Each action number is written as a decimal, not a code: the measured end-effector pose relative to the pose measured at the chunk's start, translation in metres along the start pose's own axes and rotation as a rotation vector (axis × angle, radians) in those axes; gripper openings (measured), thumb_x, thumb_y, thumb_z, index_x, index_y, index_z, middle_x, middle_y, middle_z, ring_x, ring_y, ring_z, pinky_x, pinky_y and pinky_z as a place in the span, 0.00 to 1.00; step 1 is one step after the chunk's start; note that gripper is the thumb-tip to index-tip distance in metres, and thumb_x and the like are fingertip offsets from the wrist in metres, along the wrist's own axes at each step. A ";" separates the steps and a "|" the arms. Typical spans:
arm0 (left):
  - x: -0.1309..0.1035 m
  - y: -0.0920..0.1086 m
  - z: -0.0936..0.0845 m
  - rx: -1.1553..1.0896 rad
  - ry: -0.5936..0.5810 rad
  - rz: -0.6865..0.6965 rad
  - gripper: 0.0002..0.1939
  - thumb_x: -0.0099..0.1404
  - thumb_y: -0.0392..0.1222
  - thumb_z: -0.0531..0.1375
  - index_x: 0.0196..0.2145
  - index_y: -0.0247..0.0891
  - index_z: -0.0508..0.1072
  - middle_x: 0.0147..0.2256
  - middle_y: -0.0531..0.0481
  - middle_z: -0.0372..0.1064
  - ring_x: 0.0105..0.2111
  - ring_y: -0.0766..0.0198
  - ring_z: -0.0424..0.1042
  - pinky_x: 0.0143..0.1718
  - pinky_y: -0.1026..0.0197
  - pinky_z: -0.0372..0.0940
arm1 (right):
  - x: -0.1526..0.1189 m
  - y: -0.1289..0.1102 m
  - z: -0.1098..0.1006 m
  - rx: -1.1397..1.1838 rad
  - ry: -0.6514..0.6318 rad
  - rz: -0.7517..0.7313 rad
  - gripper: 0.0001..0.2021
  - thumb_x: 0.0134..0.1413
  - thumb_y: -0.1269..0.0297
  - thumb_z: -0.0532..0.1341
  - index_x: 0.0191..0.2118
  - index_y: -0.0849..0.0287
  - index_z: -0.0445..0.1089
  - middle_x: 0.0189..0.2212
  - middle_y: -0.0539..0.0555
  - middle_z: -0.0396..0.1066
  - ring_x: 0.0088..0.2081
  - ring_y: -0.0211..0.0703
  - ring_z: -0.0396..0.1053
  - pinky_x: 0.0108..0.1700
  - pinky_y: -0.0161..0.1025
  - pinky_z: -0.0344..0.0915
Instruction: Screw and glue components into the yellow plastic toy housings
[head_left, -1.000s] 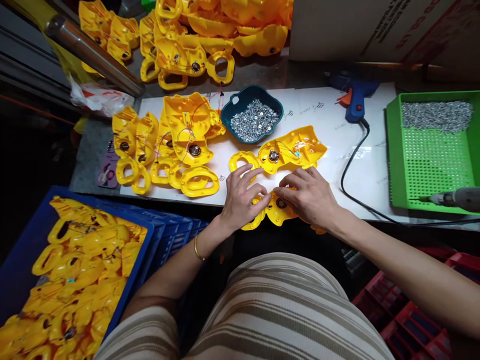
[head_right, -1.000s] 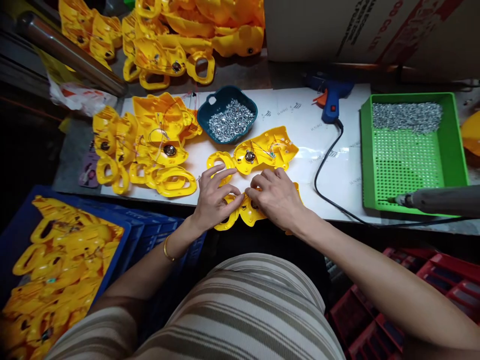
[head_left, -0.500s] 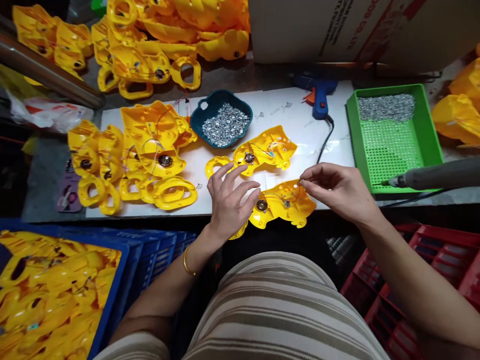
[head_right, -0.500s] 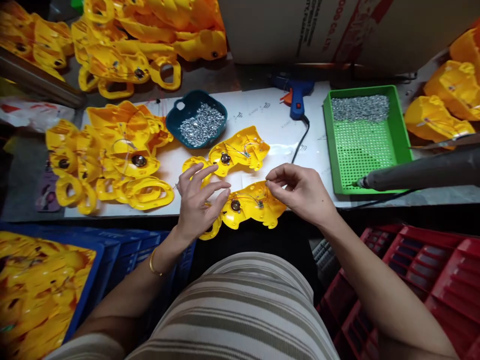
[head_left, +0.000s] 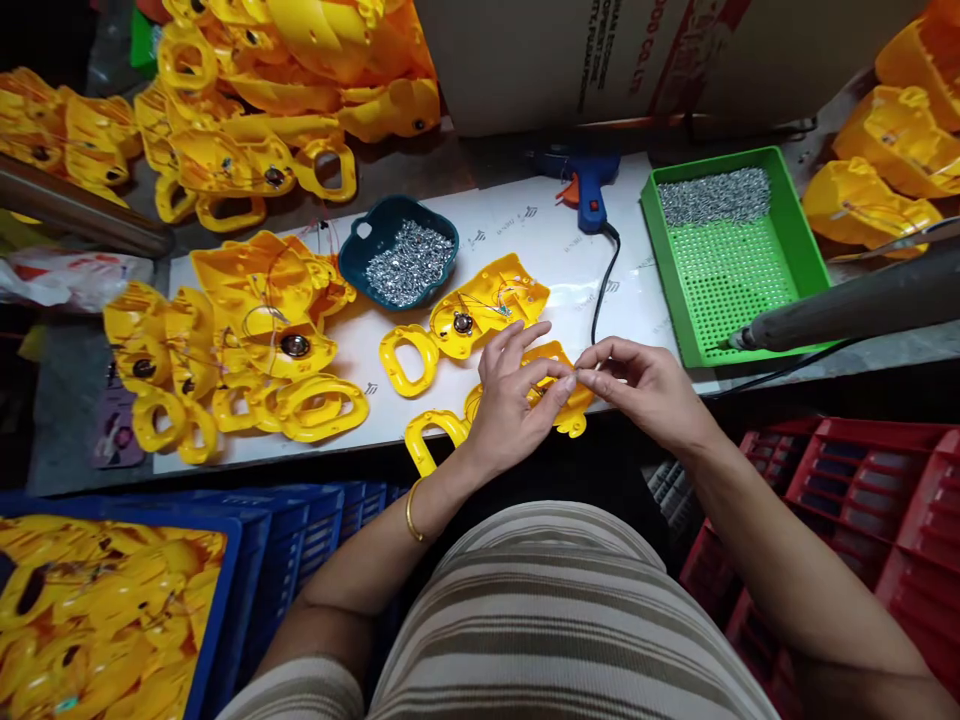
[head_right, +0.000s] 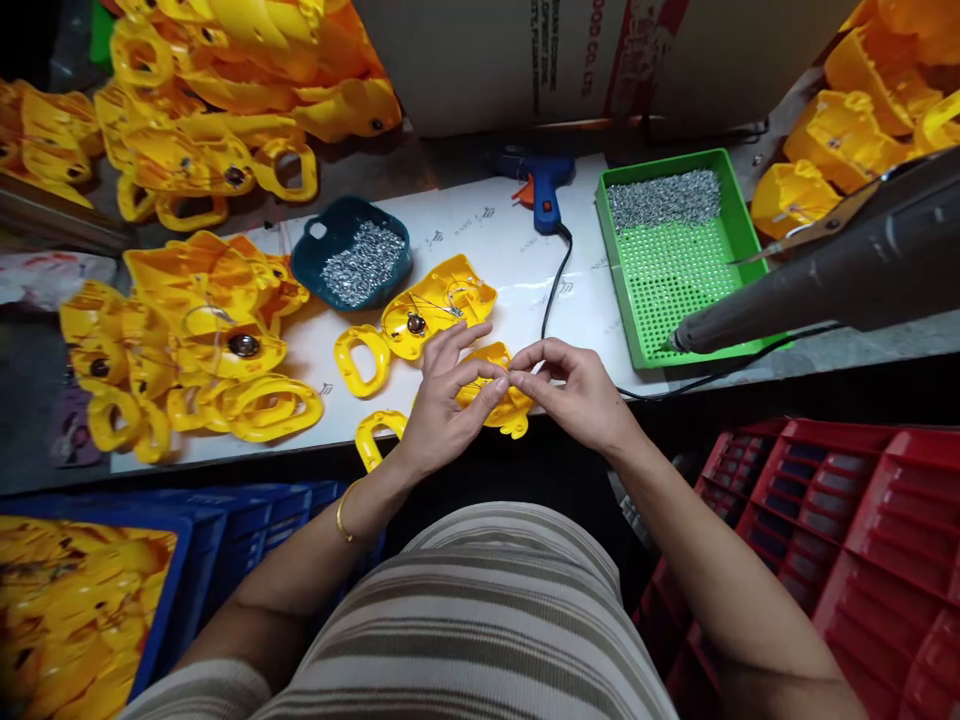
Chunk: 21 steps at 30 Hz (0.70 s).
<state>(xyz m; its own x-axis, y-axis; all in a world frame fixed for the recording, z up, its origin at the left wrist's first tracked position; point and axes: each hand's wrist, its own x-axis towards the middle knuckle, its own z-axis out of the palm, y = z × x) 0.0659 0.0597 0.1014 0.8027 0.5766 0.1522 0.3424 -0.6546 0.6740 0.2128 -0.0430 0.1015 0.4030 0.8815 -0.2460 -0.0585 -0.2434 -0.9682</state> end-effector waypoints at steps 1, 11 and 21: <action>-0.001 -0.001 0.000 0.006 -0.005 -0.003 0.06 0.66 0.42 0.58 0.35 0.42 0.75 0.58 0.48 0.62 0.62 0.53 0.52 0.63 0.44 0.49 | -0.001 0.002 -0.001 -0.052 0.018 -0.032 0.14 0.50 0.53 0.65 0.35 0.61 0.71 0.33 0.53 0.70 0.29 0.34 0.67 0.31 0.33 0.68; -0.002 -0.003 0.010 0.152 -0.049 -0.027 0.07 0.66 0.41 0.57 0.32 0.40 0.72 0.64 0.45 0.52 0.65 0.47 0.44 0.63 0.36 0.43 | -0.020 0.019 -0.006 -0.210 -0.029 0.133 0.25 0.60 0.53 0.54 0.57 0.63 0.63 0.24 0.51 0.73 0.17 0.34 0.66 0.21 0.32 0.63; 0.002 0.000 0.015 0.198 -0.040 -0.071 0.08 0.65 0.42 0.58 0.30 0.39 0.73 0.64 0.46 0.54 0.65 0.46 0.45 0.62 0.35 0.42 | -0.022 0.028 0.003 -0.164 -0.082 0.059 0.25 0.60 0.55 0.54 0.58 0.65 0.63 0.31 0.54 0.73 0.25 0.37 0.71 0.22 0.32 0.66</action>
<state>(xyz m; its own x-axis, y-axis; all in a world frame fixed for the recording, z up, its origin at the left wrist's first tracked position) 0.0746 0.0531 0.0908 0.7906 0.6074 0.0775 0.4851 -0.6984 0.5262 0.1992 -0.0679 0.0800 0.3267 0.8924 -0.3113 0.0732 -0.3523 -0.9330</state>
